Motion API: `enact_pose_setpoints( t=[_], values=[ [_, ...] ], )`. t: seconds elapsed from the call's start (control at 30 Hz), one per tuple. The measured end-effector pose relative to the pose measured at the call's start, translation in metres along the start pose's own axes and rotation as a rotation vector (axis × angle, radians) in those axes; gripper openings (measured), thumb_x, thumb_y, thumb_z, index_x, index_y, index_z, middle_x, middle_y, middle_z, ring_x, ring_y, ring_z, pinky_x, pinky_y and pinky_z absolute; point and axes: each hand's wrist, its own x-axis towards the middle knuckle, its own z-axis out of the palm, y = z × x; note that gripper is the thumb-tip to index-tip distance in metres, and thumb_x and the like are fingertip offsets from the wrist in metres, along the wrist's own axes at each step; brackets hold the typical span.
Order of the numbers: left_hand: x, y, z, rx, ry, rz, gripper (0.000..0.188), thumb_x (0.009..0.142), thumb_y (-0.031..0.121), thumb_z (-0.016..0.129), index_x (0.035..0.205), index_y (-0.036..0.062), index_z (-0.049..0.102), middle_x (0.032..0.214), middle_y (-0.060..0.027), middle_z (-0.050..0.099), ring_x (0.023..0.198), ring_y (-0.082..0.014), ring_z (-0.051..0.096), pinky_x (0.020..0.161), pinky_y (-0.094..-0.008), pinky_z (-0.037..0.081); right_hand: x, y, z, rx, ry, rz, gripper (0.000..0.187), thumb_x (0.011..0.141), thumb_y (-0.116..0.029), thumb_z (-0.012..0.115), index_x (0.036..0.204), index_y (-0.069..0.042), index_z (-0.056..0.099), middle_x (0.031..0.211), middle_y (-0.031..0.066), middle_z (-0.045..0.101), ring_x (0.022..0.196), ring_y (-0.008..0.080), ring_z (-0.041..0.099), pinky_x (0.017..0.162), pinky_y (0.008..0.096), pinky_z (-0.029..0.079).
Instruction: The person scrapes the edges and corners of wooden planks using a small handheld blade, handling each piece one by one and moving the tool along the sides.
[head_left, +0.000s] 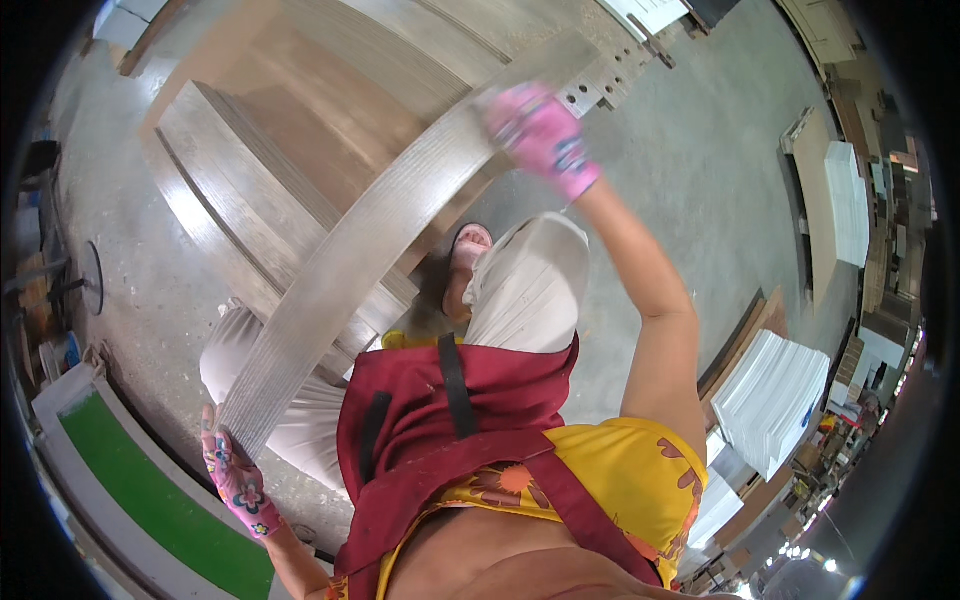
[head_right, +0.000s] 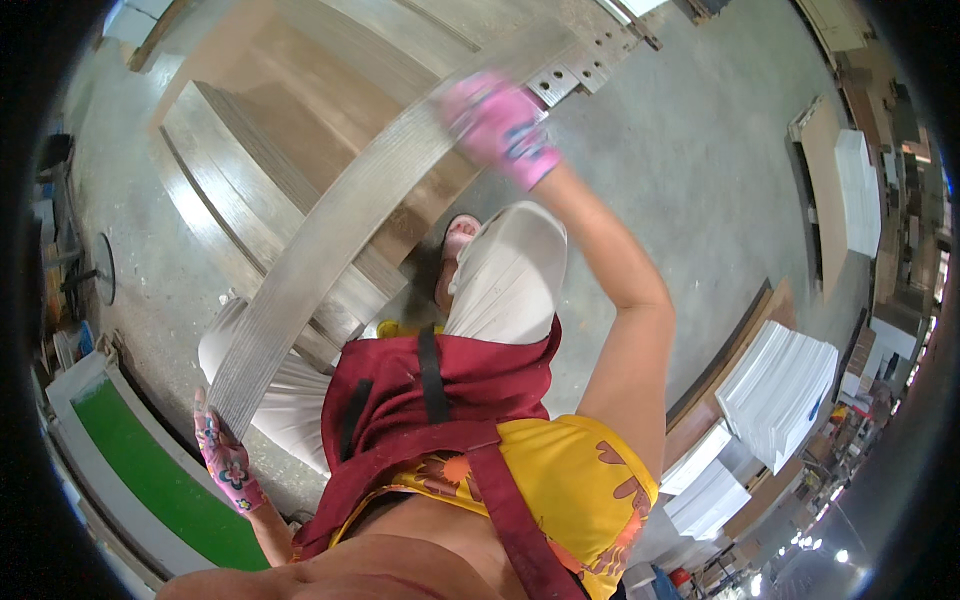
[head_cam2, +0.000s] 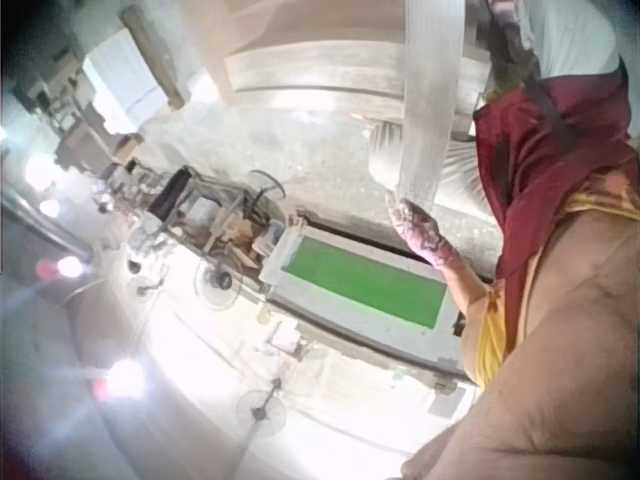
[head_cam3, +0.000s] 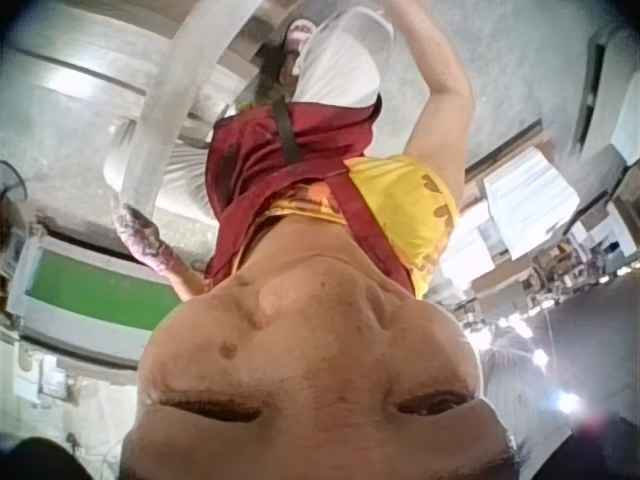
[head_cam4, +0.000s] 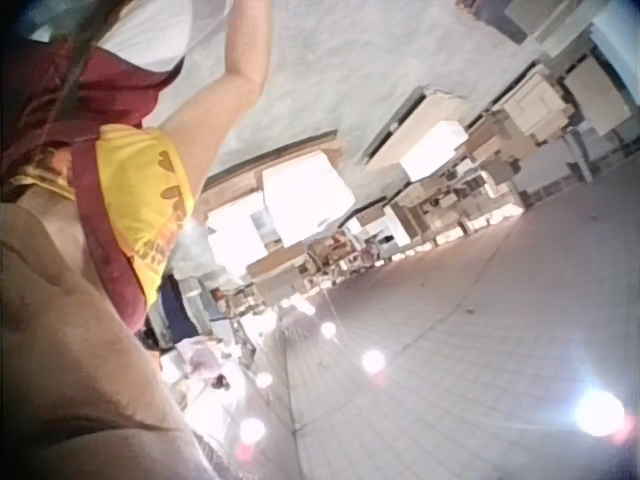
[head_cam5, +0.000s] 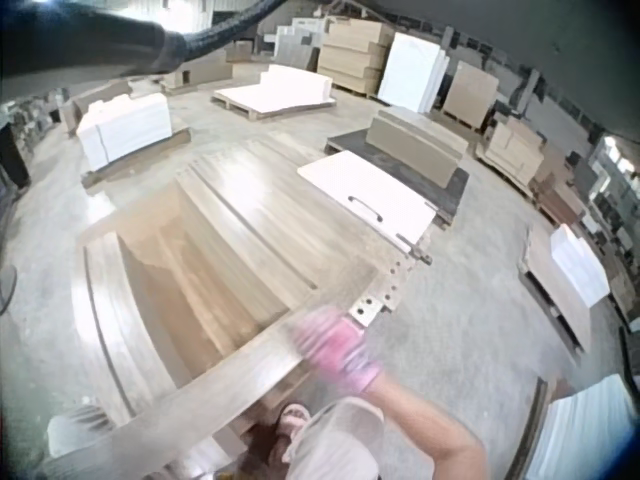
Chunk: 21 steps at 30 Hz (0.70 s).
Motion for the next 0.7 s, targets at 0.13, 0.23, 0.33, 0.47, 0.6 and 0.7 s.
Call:
enact_pose_setpoints(
  t=[0.13,0.23,0.33,0.47,0.6,0.7],
  values=[
    [0.005,0.000,-0.001,0.032,-0.022,-0.016,0.052,0.084,0.014,0.056,0.131,0.0023,0.037,0.110,-0.0093,0.054,0.094,-0.0138,0.053,0.084,-0.0221,0.042,-0.001,-0.024,0.015,0.998,0.399,-0.041,0.026,0.075,-0.016,0.057,0.101,-0.010,0.060,0.085,0.0057,0.060,0.077,0.0188,0.058,0.069,0.0270,0.048],
    [0.007,0.000,-0.003,0.008,-0.060,-0.023,0.052,0.083,0.011,0.057,0.130,0.0020,0.037,0.108,-0.0097,0.056,0.091,-0.0133,0.055,0.082,-0.0205,0.043,0.025,0.079,0.084,0.837,0.411,0.336,0.016,0.079,-0.017,0.049,0.084,-0.008,0.061,0.077,0.0107,0.060,0.071,0.0245,0.058,0.064,0.0301,0.049],
    [0.016,-0.007,-0.017,0.011,-0.140,-0.005,0.050,0.087,0.016,0.053,0.131,0.0013,0.036,0.116,-0.0103,0.051,0.100,-0.0172,0.052,0.089,-0.0233,0.039,0.008,0.192,0.119,0.357,0.178,0.798,0.030,0.079,-0.035,0.047,0.094,-0.015,0.063,0.095,0.0126,0.062,0.088,0.0320,0.058,0.074,0.0394,0.047],
    [-0.004,-0.002,0.003,0.017,0.005,-0.015,0.049,0.088,0.018,0.051,0.131,0.0003,0.035,0.118,-0.0095,0.051,0.104,-0.0156,0.051,0.091,-0.0239,0.038,0.025,0.154,0.088,0.438,0.169,0.786,0.028,0.078,-0.029,0.050,0.097,-0.013,0.062,0.101,0.0133,0.060,0.095,0.0306,0.056,0.082,0.0394,0.044],
    [-0.003,0.004,0.016,-0.193,-0.049,-0.013,0.047,0.091,0.019,0.045,0.131,-0.0041,0.034,0.116,-0.0100,0.052,0.107,-0.0138,0.049,0.094,-0.0218,0.034,-0.009,0.146,0.140,0.052,0.279,0.484,0.021,0.075,-0.021,0.052,0.091,-0.013,0.062,0.092,0.0125,0.060,0.089,0.0291,0.056,0.076,0.0400,0.046],
    [0.010,0.001,-0.016,0.422,-0.083,0.214,0.044,0.093,0.017,0.041,0.130,-0.0042,0.034,0.117,-0.0135,0.053,0.103,-0.0189,0.054,0.088,-0.0237,0.043,-0.008,0.094,0.088,0.521,0.320,0.741,0.023,0.082,-0.026,0.052,0.098,-0.014,0.064,0.088,0.0106,0.061,0.077,0.0275,0.058,0.067,0.0389,0.046]
  ],
)
